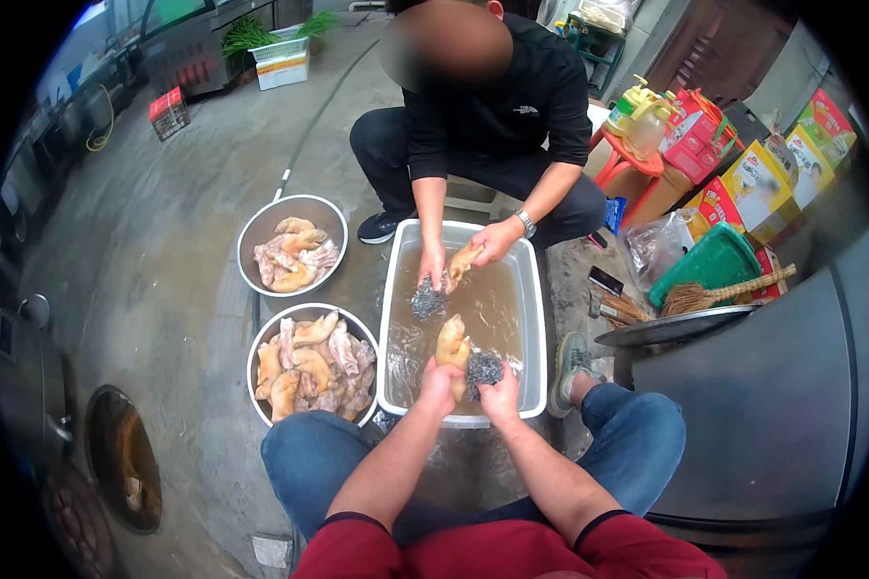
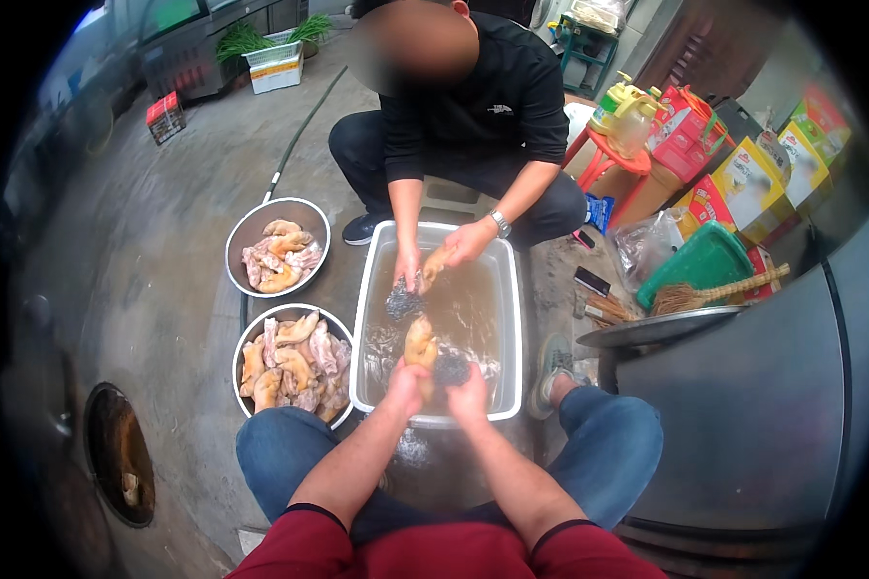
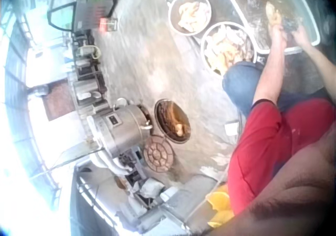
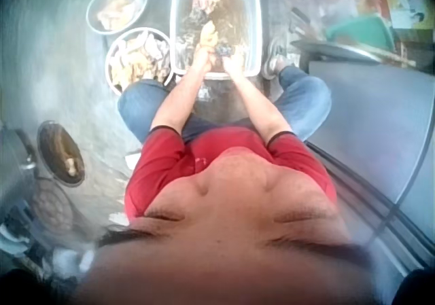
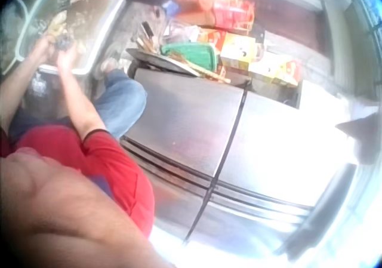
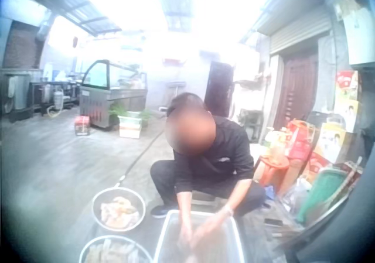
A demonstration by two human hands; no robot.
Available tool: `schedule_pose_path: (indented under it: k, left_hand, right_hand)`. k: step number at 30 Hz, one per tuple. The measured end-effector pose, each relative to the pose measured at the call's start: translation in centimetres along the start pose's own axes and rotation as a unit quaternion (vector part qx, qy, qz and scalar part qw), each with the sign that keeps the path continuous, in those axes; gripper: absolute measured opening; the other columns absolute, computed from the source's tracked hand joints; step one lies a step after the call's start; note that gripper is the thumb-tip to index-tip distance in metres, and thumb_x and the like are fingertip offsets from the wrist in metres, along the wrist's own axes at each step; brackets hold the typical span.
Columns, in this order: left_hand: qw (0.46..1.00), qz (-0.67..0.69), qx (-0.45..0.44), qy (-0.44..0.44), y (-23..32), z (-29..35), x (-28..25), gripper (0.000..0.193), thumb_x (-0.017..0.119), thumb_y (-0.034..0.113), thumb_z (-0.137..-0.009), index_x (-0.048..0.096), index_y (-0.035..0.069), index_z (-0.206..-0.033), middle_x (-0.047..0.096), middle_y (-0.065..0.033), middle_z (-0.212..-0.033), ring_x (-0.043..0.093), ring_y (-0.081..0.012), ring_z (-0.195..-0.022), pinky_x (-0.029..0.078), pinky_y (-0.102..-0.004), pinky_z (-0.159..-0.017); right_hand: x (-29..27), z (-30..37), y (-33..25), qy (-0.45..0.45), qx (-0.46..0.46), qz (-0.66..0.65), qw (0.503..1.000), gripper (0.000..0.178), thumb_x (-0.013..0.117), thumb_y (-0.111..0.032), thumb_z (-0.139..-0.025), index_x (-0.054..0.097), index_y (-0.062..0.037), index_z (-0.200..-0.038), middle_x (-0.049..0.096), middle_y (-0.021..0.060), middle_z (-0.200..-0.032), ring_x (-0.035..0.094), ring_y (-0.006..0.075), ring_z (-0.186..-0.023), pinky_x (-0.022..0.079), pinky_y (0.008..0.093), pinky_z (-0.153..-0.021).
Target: The person scrubs chicken parts with a steel wool pad in a basin of water, rinses them, and places them into a metal bowl. Another person performs the same task alongside them.
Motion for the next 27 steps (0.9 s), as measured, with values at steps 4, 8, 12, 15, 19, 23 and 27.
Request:
schedule_pose_path:
  k: [4,8,12,15,19,23,27]
  left_hand:
    - [0.999,0.038,-0.01,-0.029,0.0,-0.7,-0.8,0.063,0.051,-0.008,-0.071,0.045,0.007,-0.131,0.056,-0.0137,-0.118,0.057,-0.0308,-0.107,0.049,-0.0446,-0.094]
    - [0.996,0.089,-0.013,0.003,0.2,-1.4,-0.8,0.064,0.049,-0.01,-0.07,0.043,0.004,-0.132,0.055,-0.0166,-0.12,0.057,-0.0332,-0.11,0.049,-0.046,-0.097]
    - [0.99,0.141,0.0,0.015,0.6,-2.8,-2.3,0.066,0.049,-0.008,-0.071,0.039,0.005,-0.135,0.051,-0.0169,-0.123,0.055,-0.0352,-0.114,0.049,-0.0485,-0.098]
    - [0.984,0.177,-0.026,0.019,0.3,-4.1,-3.1,0.065,0.048,-0.007,-0.072,0.039,0.005,-0.136,0.052,-0.0169,-0.123,0.055,-0.0364,-0.113,0.048,-0.0496,-0.098]
    - [0.979,0.202,-0.021,-0.03,1.0,-4.0,-2.4,0.065,0.047,-0.004,-0.074,0.037,0.003,-0.137,0.051,-0.0176,-0.125,0.054,-0.0361,-0.118,0.046,-0.0507,-0.103]
    - [0.979,0.201,0.007,-0.003,3.6,-2.3,-2.1,0.062,0.046,-0.002,-0.076,0.036,-0.002,-0.137,0.052,-0.0175,-0.128,0.052,-0.0349,-0.122,0.04,-0.0498,-0.11]
    - [0.977,0.209,0.029,-0.022,4.2,-2.9,-3.0,0.063,0.048,-0.001,-0.076,0.035,-0.002,-0.139,0.05,-0.0181,-0.131,0.049,-0.0343,-0.127,0.039,-0.0495,-0.111]
  right_hand:
    - [0.5,-1.3,2.4,0.033,0.087,-0.198,0.976,0.035,0.061,0.01,-0.079,0.059,-0.0029,-0.112,0.066,0.0063,-0.1,0.065,0.0188,-0.09,0.054,0.0337,-0.079]
    - [-1.4,-3.2,6.0,0.063,0.204,-0.317,0.924,0.033,0.061,0.004,-0.082,0.058,-0.0019,-0.115,0.066,0.0082,-0.101,0.065,0.0221,-0.089,0.053,0.0358,-0.077]
    - [-2.8,-2.6,3.2,0.041,0.202,-0.328,0.922,0.036,0.066,0.001,-0.081,0.058,0.0004,-0.116,0.066,0.0107,-0.101,0.065,0.0225,-0.09,0.053,0.0361,-0.078]
    - [-2.9,-2.4,3.1,0.038,0.204,-0.324,0.923,0.031,0.066,0.0,-0.081,0.06,0.0011,-0.112,0.067,0.0106,-0.099,0.065,0.0218,-0.087,0.053,0.036,-0.077]
    - [-2.7,-2.0,2.5,0.026,0.192,-0.324,0.926,0.032,0.068,-0.002,-0.081,0.06,0.0034,-0.111,0.068,0.0121,-0.099,0.066,0.0225,-0.088,0.053,0.0363,-0.078]
    - [-2.0,-1.5,4.1,0.057,0.214,-0.282,0.933,0.03,0.064,-0.001,-0.083,0.06,0.0001,-0.113,0.068,0.0089,-0.1,0.066,0.021,-0.088,0.055,0.0354,-0.077]
    - [-1.7,-1.6,1.8,0.011,0.199,-0.298,0.934,0.031,0.065,-0.003,-0.083,0.06,-0.0003,-0.114,0.067,0.0095,-0.102,0.067,0.023,-0.091,0.056,0.0379,-0.083]
Point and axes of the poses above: each hand's wrist, its own z-axis away from the middle knuckle, its own x-axis out of the palm, y = z × x, the point moved 3 cm from there along -z, towards the middle knuckle
